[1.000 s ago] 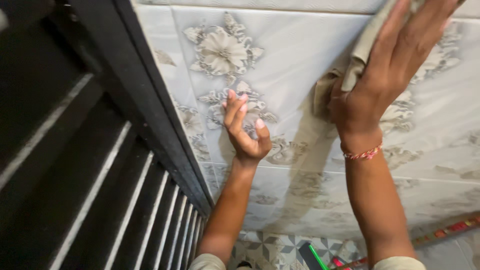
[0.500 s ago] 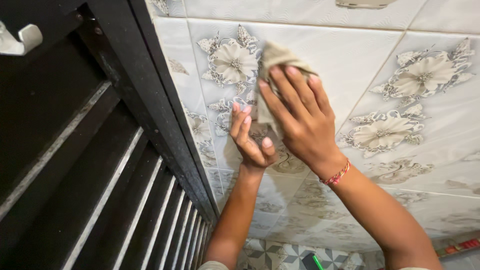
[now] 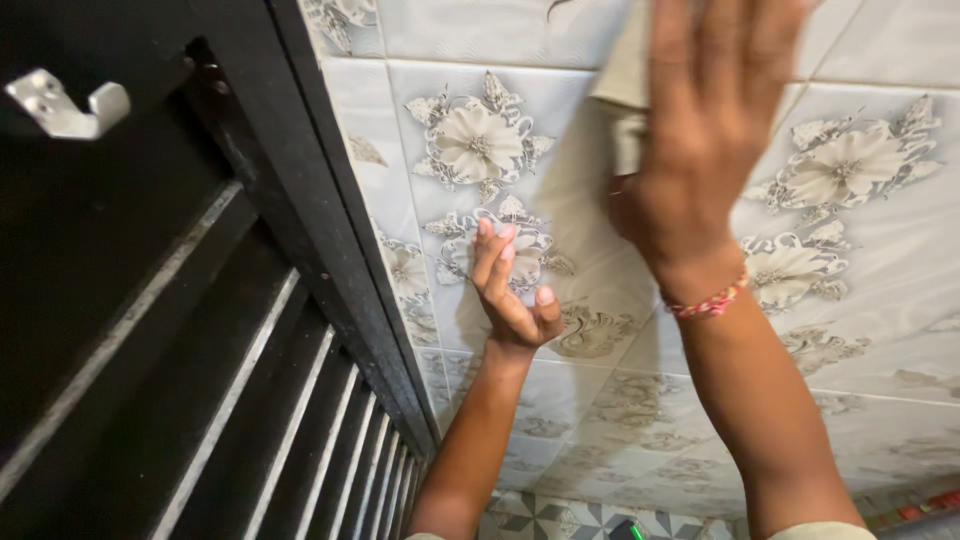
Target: The person takes a cloth and wipes down the tiled bathroom walls with it.
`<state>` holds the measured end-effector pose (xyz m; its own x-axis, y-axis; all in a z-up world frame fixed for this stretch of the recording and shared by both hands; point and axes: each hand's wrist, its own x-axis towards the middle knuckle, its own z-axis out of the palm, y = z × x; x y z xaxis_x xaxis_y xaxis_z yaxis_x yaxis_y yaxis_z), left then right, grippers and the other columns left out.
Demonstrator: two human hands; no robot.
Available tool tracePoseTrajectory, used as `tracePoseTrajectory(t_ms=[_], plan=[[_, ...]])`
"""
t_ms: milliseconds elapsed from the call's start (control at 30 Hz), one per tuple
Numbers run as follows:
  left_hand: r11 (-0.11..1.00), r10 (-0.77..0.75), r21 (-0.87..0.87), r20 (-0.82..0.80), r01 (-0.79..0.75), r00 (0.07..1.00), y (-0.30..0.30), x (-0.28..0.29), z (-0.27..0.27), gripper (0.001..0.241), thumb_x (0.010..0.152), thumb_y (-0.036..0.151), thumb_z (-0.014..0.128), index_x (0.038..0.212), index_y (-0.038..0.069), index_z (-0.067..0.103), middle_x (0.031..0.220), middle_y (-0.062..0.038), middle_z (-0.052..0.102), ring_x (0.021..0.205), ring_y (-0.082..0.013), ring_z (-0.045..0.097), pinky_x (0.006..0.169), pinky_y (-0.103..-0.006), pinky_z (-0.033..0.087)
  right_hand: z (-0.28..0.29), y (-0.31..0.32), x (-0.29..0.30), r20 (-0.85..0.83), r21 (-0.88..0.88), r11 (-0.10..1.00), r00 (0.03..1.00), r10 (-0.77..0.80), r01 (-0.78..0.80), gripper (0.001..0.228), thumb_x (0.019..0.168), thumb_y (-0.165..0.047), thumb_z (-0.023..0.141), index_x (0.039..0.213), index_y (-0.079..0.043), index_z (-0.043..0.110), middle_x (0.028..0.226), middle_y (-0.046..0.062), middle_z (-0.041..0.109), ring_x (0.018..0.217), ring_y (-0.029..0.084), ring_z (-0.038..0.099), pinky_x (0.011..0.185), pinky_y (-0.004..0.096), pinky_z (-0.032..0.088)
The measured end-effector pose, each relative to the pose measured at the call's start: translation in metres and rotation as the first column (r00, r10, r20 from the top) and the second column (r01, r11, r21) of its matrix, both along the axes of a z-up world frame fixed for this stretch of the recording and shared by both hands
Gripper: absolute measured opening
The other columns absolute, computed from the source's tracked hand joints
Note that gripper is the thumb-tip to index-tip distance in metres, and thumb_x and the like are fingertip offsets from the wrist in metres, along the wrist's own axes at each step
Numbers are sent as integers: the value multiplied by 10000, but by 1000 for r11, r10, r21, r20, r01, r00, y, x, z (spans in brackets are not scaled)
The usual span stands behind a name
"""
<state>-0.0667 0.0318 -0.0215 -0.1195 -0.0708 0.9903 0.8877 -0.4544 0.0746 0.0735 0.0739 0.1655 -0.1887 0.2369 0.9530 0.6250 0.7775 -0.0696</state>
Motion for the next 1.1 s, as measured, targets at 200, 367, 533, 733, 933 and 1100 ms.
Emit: tracePoseTrajectory(t_ms=[200, 367, 533, 733, 933, 1100], plan=[[998, 55, -7, 19, -55, 998, 7, -3, -15, 594, 1076, 311, 405, 1550, -30, 292, 1571, -256, 368, 1533, -440, 326, 1320, -581, 272, -27, -14, -29, 362, 241, 962, 931, 36, -131, 499, 1099, -78, 553, 1597, -104, 543, 1662, 126, 448, 1564, 296, 343, 1315, 462, 223], [998, 45, -32, -25, -46, 999, 10, -10, -24, 645, 1079, 342, 378, 1601, -7, 232, 1649, -261, 271, 1573, -440, 249, 1337, -582, 220, -102, -16, -12, 393, 134, 982, 917, 73, -136, 486, 1063, -119, 507, 1540, -46, 561, 1629, 182, 430, 1550, 307, 333, 1273, 469, 255], [997, 59, -53, -67, -63, 996, 4, -10, -16, 637, 1074, 322, 411, 1594, -6, 244, 1616, -271, 343, 1555, -444, 326, 1336, -576, 255, -109, 3, 6, -46, -13, 992, 991, -123, 122, 473, 1221, -173, 467, 1623, 72, 425, 1689, 339, 216, 1615, 475, 195, 1324, 601, 203], [997, 55, -53, -52, -58, 997, 2, -7, -11, 645, 1053, 297, 424, 1579, -35, 248, 1568, -305, 388, 1527, -453, 350, 1302, -580, 272, -27, 5, 8, -174, -64, 995, 981, -86, 76, 565, 1075, -186, 437, 1565, 93, 397, 1644, 323, 257, 1589, 451, 204, 1328, 611, 197], [998, 44, -45, -46, -46, 998, 1, -9, -12, 646, 1058, 296, 420, 1582, -36, 241, 1571, -310, 387, 1530, -456, 357, 1300, -582, 287, 21, -13, -19, 12, 155, 986, 998, 63, -64, 548, 1093, -202, 535, 1552, 90, 471, 1597, 315, 426, 1534, 475, 304, 1300, 601, 215], [998, -29, -55, 3, 29, 1000, -1, -10, -13, 680, 1073, 322, 424, 1607, -19, 178, 1586, -328, 350, 1538, -494, 332, 1319, -594, 285, 45, -32, -66, 259, 60, 971, 943, 209, -232, 532, 1011, -70, 532, 1540, -21, 541, 1523, 173, 553, 1459, 359, 451, 1271, 519, 257]])
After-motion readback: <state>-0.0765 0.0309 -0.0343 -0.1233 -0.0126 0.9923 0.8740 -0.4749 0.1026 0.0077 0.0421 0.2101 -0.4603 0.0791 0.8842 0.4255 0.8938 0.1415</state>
